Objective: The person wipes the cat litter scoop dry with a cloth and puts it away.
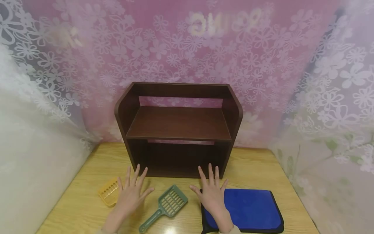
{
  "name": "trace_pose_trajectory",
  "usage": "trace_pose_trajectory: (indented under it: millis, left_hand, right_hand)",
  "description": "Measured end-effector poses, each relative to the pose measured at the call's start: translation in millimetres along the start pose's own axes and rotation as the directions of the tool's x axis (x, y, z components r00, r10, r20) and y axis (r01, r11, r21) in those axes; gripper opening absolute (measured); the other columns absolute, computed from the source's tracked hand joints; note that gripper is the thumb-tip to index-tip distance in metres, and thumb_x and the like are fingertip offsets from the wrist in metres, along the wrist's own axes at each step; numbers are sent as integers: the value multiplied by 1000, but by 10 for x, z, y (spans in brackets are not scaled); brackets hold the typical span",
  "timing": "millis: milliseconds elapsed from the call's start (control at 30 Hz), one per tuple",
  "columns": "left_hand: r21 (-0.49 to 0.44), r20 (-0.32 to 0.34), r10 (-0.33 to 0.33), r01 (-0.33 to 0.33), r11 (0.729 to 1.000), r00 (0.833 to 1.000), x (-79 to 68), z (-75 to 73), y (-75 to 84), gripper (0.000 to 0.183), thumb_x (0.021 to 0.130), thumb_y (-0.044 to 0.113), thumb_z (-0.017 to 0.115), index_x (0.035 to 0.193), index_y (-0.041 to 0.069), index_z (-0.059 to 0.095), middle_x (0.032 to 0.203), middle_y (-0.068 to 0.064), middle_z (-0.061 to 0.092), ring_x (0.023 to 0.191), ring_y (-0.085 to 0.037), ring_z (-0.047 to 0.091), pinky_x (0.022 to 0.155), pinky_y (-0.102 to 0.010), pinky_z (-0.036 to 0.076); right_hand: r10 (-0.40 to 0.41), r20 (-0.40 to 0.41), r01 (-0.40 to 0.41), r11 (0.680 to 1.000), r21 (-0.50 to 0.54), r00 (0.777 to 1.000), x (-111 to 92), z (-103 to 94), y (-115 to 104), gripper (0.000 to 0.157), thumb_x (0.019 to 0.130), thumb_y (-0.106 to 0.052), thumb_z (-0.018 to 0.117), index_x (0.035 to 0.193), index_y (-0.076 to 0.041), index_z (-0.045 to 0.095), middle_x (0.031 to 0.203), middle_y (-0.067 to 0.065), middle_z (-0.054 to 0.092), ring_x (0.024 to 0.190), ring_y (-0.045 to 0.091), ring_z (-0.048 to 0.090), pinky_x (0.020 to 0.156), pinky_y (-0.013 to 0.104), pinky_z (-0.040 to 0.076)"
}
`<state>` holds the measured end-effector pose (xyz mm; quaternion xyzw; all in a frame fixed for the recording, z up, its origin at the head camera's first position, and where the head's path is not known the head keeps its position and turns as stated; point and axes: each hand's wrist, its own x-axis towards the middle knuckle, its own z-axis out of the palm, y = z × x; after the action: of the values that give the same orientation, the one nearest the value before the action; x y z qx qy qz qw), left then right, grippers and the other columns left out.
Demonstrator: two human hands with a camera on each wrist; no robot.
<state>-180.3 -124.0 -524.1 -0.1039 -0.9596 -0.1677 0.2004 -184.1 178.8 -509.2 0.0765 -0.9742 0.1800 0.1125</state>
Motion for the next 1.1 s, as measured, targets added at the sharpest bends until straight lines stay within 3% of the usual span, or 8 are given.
trace_pose_trajectory:
  millis: [167,300,567,700,767,867,967,1100]
  left_hand:
    - [-77,23,13,-11,997,1000,72,-19,36,75,83,57,55,145,24,27,153,-9,15,139,-38,0,101,-67,-9]
    - [-222,60,-12,25,975,998,111,-64,94,70,87,54,51,146,25,26,152,-7,18,140,-36,3,101,-69,-2]
    - [-489,56,-165,171,855,985,8,-65,127,44,94,43,48,133,22,48,133,2,50,125,-23,43,99,-50,36]
    - [-545,134,-222,259,797,966,-86,-1,134,38,93,47,46,118,21,58,115,7,61,105,-14,57,85,-37,48]
    - [-556,196,-213,287,780,957,-132,44,132,36,93,47,47,112,19,59,105,7,64,95,-11,60,77,-29,51]
    - [-557,265,-155,282,781,952,-197,133,107,31,93,40,51,107,14,59,97,4,65,85,-8,61,68,-21,50]
    - [-573,310,-100,270,774,945,-254,191,95,24,91,32,56,103,11,60,91,3,65,78,-6,61,64,-19,49]
    - [-576,355,-58,267,772,933,-321,218,100,24,90,34,59,99,11,60,85,6,64,74,-2,60,61,-18,49]
  right_hand:
    - [23,0,-23,999,32,1000,15,2,40,76,83,-59,53,146,-29,23,154,12,8,139,40,1,92,77,2]
    - [46,-37,-42,993,109,998,37,-31,94,70,86,-55,52,145,-28,25,151,15,17,136,43,13,92,75,15]
    - [89,-71,-53,915,400,994,39,-84,164,54,92,-47,48,141,-27,34,146,5,32,130,33,34,90,56,42]
    - [110,-107,-48,885,462,988,-3,-54,199,47,93,-43,49,137,-30,40,140,-1,41,125,25,42,89,50,45]
    - [132,-130,-52,871,488,983,-19,-38,233,43,93,-39,51,134,-30,44,135,-5,47,118,19,48,89,48,45]
    - [179,-145,-80,854,513,973,-33,-35,302,38,94,-38,50,131,-29,49,127,-10,53,107,13,56,87,40,48]
    - [251,-138,-142,836,530,958,-52,-64,383,37,94,-40,48,129,-28,51,122,-10,57,102,12,59,82,38,50]
    - [354,-148,-229,817,529,923,-82,-111,510,40,93,-44,48,129,-27,51,119,-5,60,102,16,59,81,35,50]
